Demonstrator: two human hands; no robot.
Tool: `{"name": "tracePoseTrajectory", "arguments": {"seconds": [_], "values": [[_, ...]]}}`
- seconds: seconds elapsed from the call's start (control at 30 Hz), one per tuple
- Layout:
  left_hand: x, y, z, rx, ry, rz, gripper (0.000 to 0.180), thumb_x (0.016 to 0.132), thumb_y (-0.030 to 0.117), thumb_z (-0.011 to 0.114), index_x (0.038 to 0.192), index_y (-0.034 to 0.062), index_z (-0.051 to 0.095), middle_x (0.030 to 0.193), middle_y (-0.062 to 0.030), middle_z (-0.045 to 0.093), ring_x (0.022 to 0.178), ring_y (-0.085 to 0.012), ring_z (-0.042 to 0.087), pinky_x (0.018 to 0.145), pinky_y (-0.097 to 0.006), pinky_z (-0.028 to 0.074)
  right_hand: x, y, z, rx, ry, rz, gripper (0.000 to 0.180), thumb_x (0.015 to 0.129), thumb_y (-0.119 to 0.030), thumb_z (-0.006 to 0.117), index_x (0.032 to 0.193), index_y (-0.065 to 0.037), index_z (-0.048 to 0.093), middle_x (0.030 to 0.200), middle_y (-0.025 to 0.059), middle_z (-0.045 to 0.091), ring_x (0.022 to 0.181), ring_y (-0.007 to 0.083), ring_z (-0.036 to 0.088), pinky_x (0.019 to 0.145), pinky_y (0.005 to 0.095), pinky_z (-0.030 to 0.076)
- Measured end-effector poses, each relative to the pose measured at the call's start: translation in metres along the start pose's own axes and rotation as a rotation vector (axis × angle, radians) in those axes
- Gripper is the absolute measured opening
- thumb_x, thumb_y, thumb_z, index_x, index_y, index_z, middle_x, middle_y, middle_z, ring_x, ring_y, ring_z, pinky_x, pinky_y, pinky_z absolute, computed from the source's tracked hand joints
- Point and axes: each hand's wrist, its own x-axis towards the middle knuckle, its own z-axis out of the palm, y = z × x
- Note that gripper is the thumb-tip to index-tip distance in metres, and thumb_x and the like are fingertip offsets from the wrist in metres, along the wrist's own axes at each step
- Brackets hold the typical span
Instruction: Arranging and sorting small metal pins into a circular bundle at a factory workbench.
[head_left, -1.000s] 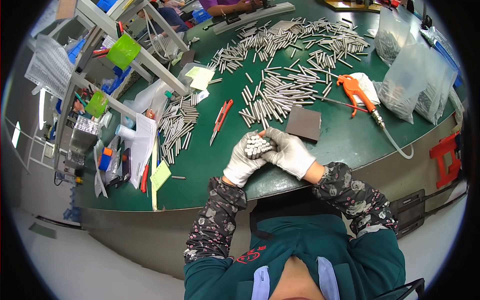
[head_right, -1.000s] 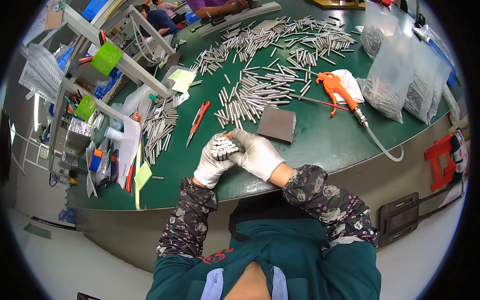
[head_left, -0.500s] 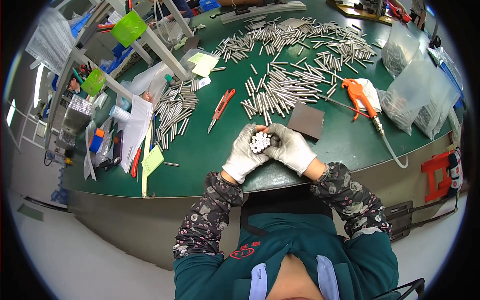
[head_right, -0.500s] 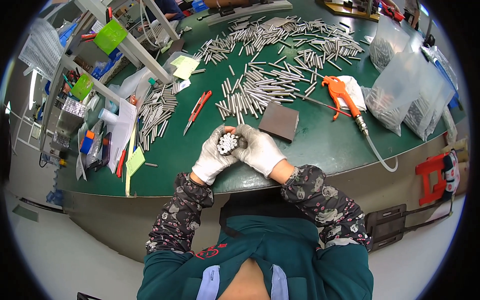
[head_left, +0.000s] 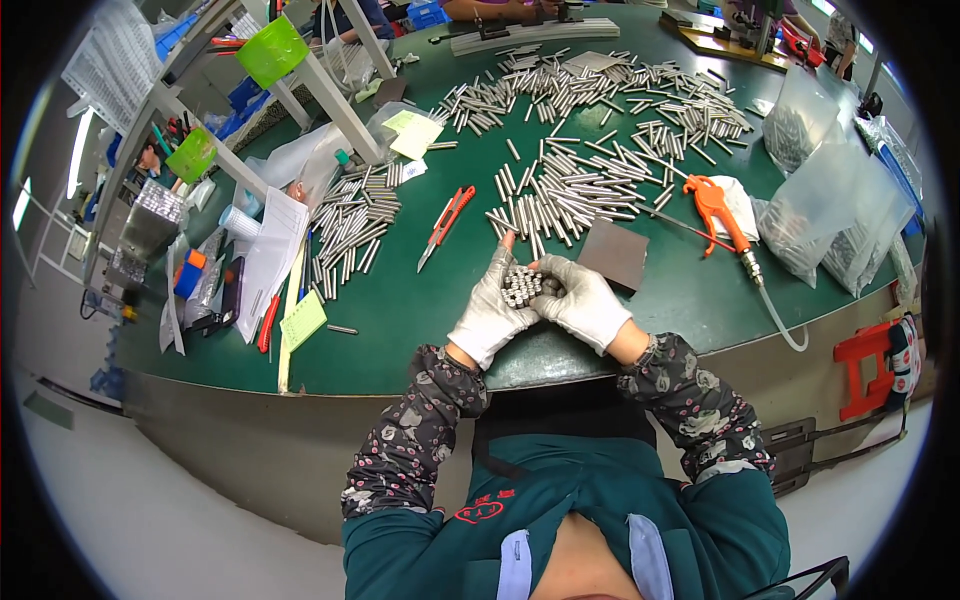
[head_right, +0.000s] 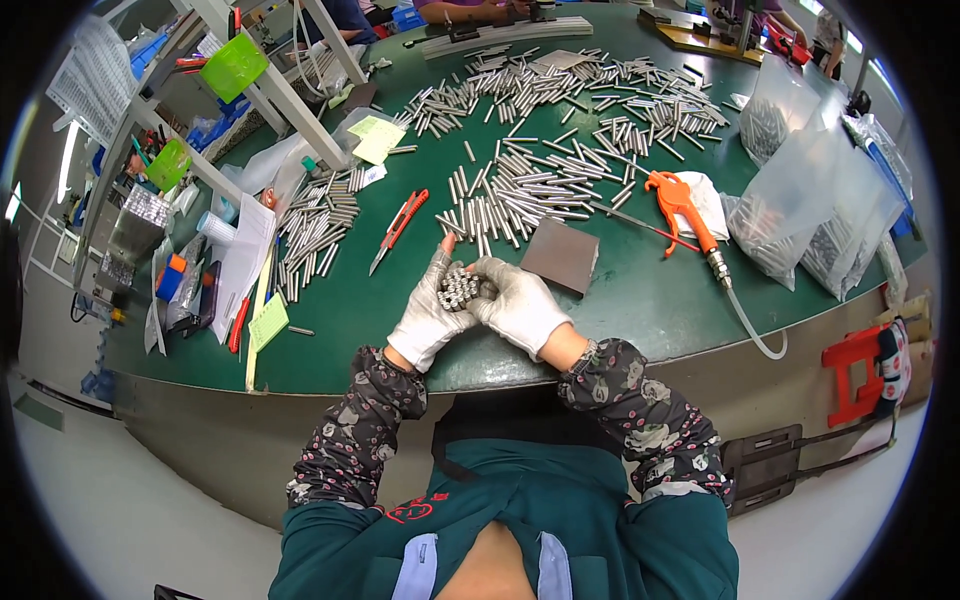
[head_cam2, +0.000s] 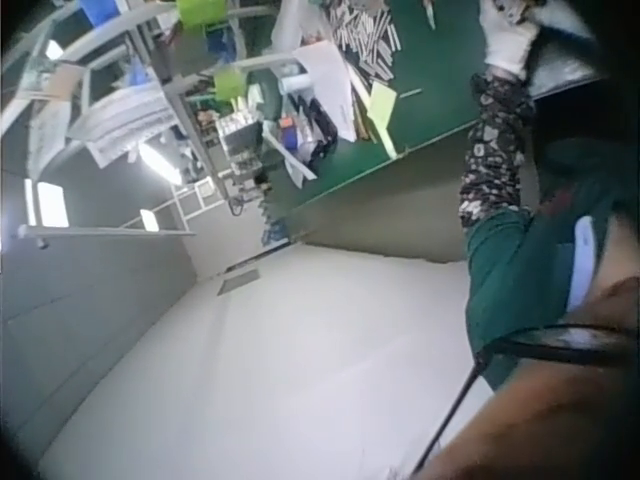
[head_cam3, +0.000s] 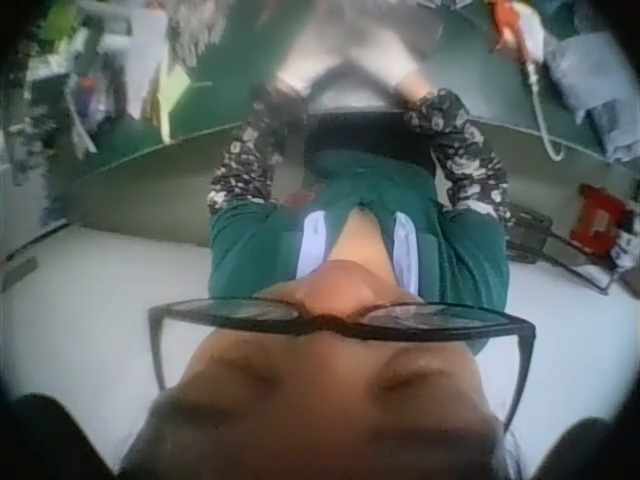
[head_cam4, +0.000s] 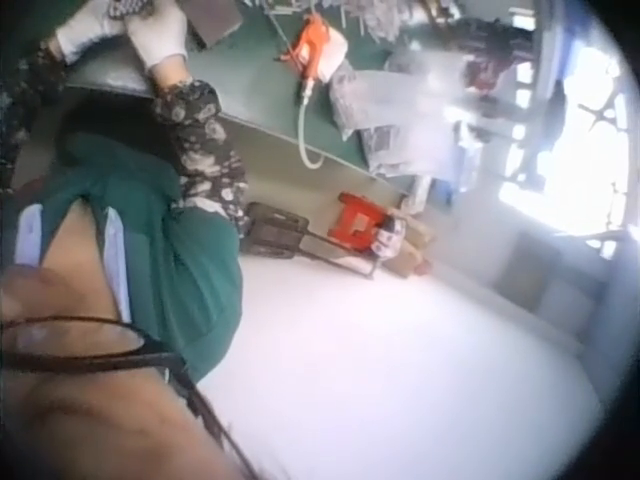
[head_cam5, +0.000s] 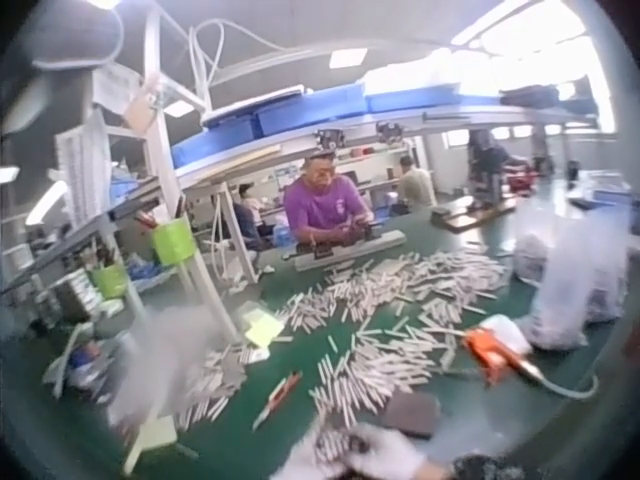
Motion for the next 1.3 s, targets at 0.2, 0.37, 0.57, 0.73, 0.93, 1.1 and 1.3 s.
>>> {"name": "tracePoseTrajectory", "arguments": {"seconds": [0.2,0.37,0.57,0.73,0.93,1.1,1.3], "values": [[-0.001,0.008,0.006,-0.315,-0.012,-0.084,0.096,0.065,0.001,0.074,0.140,0.0143,0.015,0.093,-0.0011,0.047,0.083,-0.0107,0.052,0.073,-0.023,0.049,-0.001,-0.006,-0.004,-0.097,-0.046,-0.035,0.038,0.072,-0.005,0.060,0.109,0.001,0.053,0.071,0.0027,0.051,0.064,0.0093,0.047,0.063,0.0231,0.043],[0.000,0.007,0.009,-0.302,0.018,-0.060,0.095,0.065,0.000,0.073,0.140,0.0135,0.017,0.093,-0.0010,0.046,0.081,-0.0104,0.052,0.071,-0.022,0.049,-0.002,-0.004,-0.005,-0.046,-0.063,-0.040,0.037,0.073,-0.006,0.058,0.109,0.002,0.052,0.076,0.0052,0.054,0.067,0.0100,0.049,0.066,0.0237,0.044],[0.001,0.011,0.010,-0.116,0.042,-0.009,0.096,0.062,0.000,0.074,0.140,0.0126,0.018,0.089,-0.0002,0.047,0.078,-0.0094,0.052,0.070,-0.021,0.048,-0.001,0.004,-0.004,-0.048,-0.040,-0.030,0.035,0.075,-0.006,0.058,0.109,0.001,0.053,0.077,0.0051,0.055,0.068,0.0093,0.049,0.067,0.0231,0.044],[0.000,0.004,0.005,-0.090,0.036,0.000,0.095,0.062,-0.002,0.071,0.140,0.0115,0.018,0.087,0.0000,0.048,0.075,-0.0081,0.052,0.068,-0.020,0.046,-0.003,-0.003,-0.006,-0.101,-0.022,0.005,0.029,0.074,-0.005,0.058,0.102,0.002,0.054,0.077,0.0041,0.054,0.069,0.0083,0.049,0.067,0.0221,0.043],[-0.001,0.003,0.006,-0.038,-0.009,0.001,0.095,0.062,-0.001,0.070,0.140,0.0115,0.017,0.088,0.0001,0.048,0.075,-0.0079,0.050,0.068,-0.020,0.045,-0.005,0.006,-0.004,0.010,0.038,-0.005,0.025,0.073,-0.003,0.059,0.097,0.002,0.054,0.077,0.0037,0.054,0.069,0.0078,0.049,0.066,0.0219,0.044],[0.000,0.004,0.008,-0.030,-0.040,0.051,0.096,0.062,-0.001,0.070,0.140,0.0118,0.015,0.086,0.0008,0.046,0.074,-0.0082,0.049,0.069,-0.020,0.044,-0.004,0.001,-0.006,-0.064,0.029,0.000,0.022,0.072,-0.002,0.059,0.093,0.002,0.055,0.075,0.0041,0.055,0.068,0.0091,0.050,0.066,0.0226,0.044],[0.001,0.000,0.005,-0.034,-0.025,0.030,0.099,0.060,-0.001,0.070,0.141,0.0121,0.015,0.084,0.0013,0.046,0.073,-0.0089,0.048,0.069,-0.020,0.044,-0.004,-0.003,-0.009,-0.055,0.004,-0.003,0.020,0.072,-0.003,0.059,0.092,0.001,0.056,0.075,0.0040,0.056,0.069,0.0096,0.051,0.066,0.0235,0.044]]}}
